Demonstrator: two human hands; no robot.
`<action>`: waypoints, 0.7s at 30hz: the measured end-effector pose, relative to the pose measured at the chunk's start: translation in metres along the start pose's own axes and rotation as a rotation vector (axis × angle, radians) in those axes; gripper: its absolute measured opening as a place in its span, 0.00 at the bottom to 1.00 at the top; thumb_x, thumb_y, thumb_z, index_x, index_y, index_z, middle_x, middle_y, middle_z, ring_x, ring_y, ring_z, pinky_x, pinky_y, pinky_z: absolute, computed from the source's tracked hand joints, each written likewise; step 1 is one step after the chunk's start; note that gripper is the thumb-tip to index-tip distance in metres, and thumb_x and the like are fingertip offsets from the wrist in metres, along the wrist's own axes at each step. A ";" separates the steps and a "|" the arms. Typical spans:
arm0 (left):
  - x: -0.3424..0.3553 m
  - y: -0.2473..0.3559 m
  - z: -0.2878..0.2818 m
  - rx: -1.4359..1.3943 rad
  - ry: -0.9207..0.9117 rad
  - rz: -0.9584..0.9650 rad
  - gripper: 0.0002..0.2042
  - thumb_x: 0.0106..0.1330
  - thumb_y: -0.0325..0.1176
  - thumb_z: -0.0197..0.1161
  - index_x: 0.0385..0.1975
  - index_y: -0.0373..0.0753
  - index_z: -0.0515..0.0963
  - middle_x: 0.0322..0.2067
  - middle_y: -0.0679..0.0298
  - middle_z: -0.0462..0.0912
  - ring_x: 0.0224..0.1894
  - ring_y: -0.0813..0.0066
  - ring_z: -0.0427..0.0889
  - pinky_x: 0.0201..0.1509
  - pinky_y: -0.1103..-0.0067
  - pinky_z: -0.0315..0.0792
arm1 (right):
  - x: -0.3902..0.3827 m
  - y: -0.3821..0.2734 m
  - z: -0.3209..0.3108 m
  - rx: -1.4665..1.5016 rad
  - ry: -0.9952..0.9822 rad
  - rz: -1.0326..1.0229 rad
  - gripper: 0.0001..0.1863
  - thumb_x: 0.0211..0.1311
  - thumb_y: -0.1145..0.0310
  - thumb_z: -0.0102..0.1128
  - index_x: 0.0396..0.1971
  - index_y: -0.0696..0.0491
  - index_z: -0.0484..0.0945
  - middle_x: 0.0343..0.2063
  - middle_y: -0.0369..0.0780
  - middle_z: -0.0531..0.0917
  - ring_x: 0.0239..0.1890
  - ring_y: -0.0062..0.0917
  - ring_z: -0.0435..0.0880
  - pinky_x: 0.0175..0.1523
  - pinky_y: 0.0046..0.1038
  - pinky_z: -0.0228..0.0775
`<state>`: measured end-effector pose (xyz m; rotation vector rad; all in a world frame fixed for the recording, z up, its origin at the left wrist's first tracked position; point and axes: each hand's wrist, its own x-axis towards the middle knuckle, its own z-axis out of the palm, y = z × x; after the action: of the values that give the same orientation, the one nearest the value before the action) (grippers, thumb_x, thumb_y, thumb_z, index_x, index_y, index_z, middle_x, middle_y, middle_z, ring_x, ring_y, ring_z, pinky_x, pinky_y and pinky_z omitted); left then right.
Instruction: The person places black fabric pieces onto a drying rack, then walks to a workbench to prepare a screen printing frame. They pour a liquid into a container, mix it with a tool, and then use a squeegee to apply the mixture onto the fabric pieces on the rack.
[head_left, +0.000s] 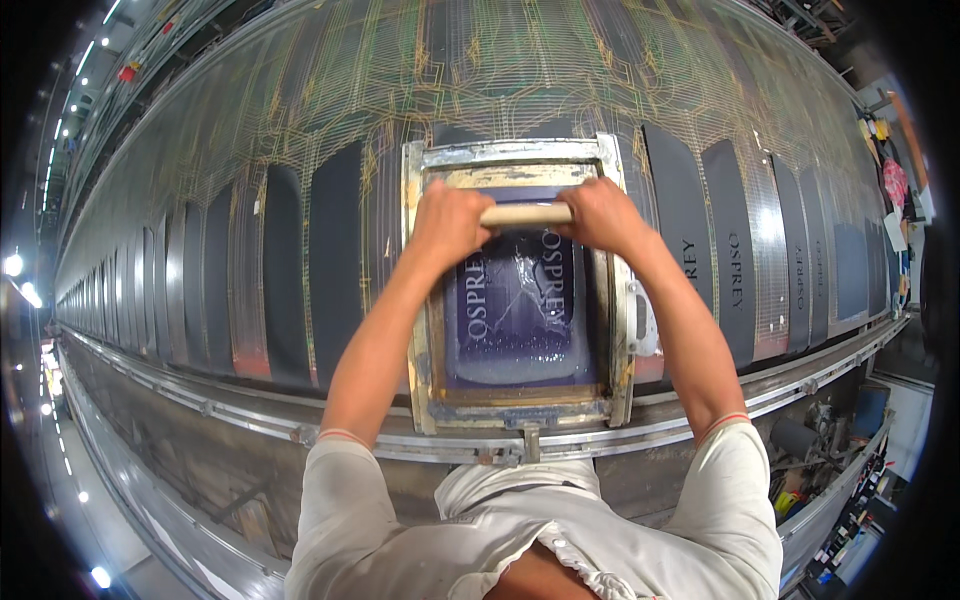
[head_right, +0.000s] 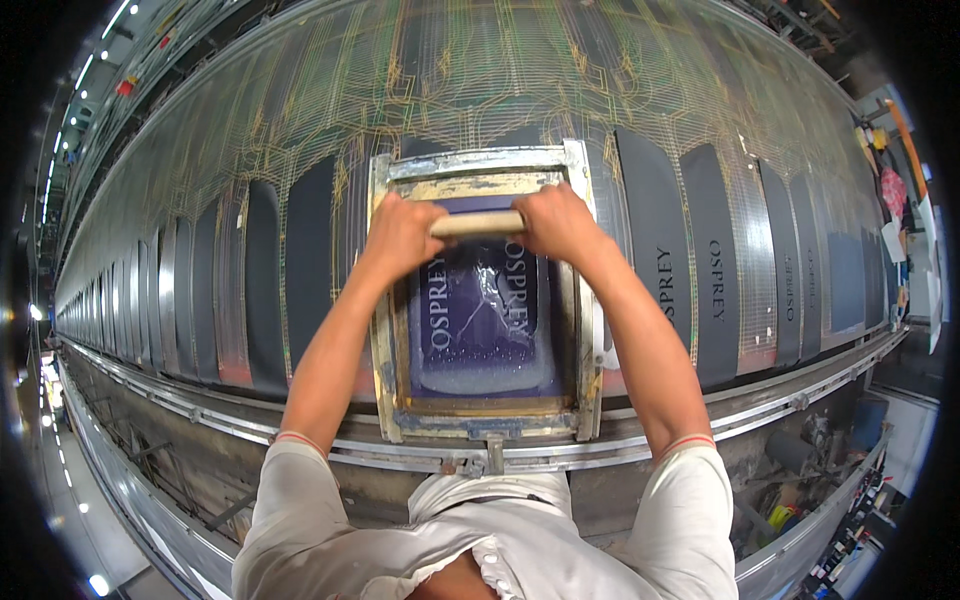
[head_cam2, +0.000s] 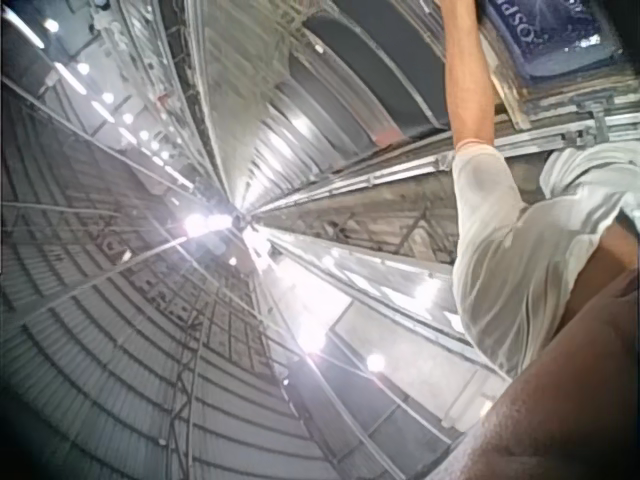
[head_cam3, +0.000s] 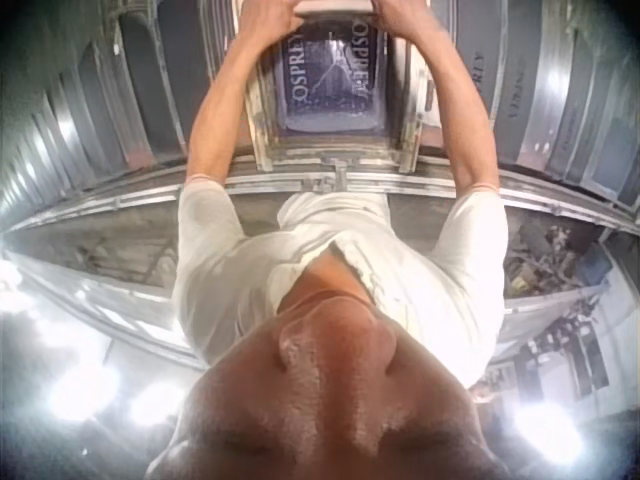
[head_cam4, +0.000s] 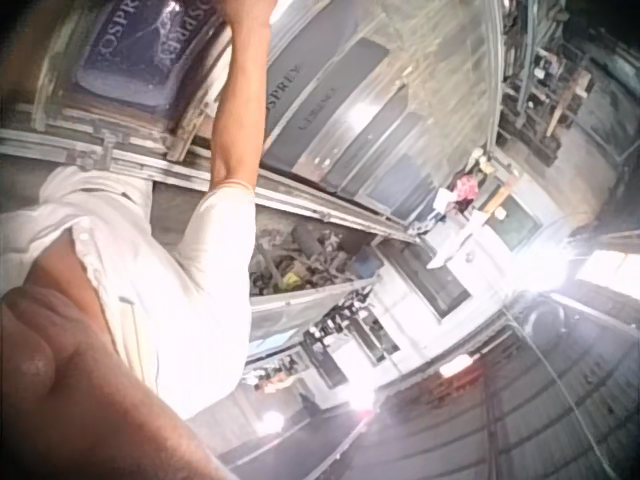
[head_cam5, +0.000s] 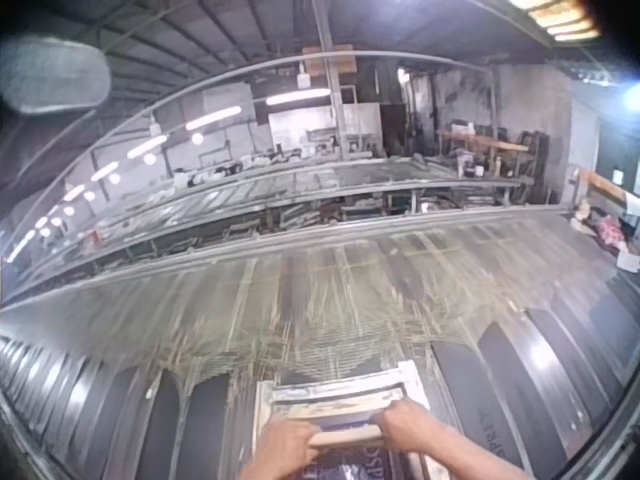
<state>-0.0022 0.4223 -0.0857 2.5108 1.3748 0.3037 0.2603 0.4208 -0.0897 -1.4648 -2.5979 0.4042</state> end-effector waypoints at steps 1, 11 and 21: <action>0.017 -0.009 -0.002 0.004 0.022 0.003 0.11 0.47 0.40 0.78 0.29 0.45 0.86 0.26 0.61 0.86 0.32 0.59 0.84 0.46 0.64 0.70 | 0.018 0.009 -0.006 0.026 -0.028 0.023 0.16 0.47 0.59 0.77 0.33 0.51 0.85 0.27 0.46 0.85 0.34 0.45 0.85 0.43 0.44 0.76; 0.013 -0.014 0.016 -0.074 0.016 -0.063 0.11 0.48 0.41 0.78 0.30 0.47 0.87 0.25 0.60 0.86 0.34 0.56 0.85 0.51 0.60 0.72 | 0.015 0.004 0.004 0.171 -0.036 0.064 0.15 0.48 0.64 0.77 0.33 0.56 0.85 0.27 0.50 0.85 0.35 0.48 0.85 0.44 0.43 0.77; -0.200 0.101 0.042 -0.075 0.082 -0.013 0.18 0.39 0.26 0.75 0.35 0.44 0.84 0.37 0.69 0.85 0.35 0.67 0.80 0.48 0.68 0.67 | -0.178 -0.118 0.034 0.244 0.005 0.021 0.20 0.47 0.64 0.77 0.40 0.55 0.84 0.35 0.44 0.86 0.46 0.39 0.82 0.57 0.39 0.69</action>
<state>-0.0156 0.1951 -0.1038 2.4527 1.3827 0.4523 0.2475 0.2053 -0.0842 -1.4078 -2.4275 0.6914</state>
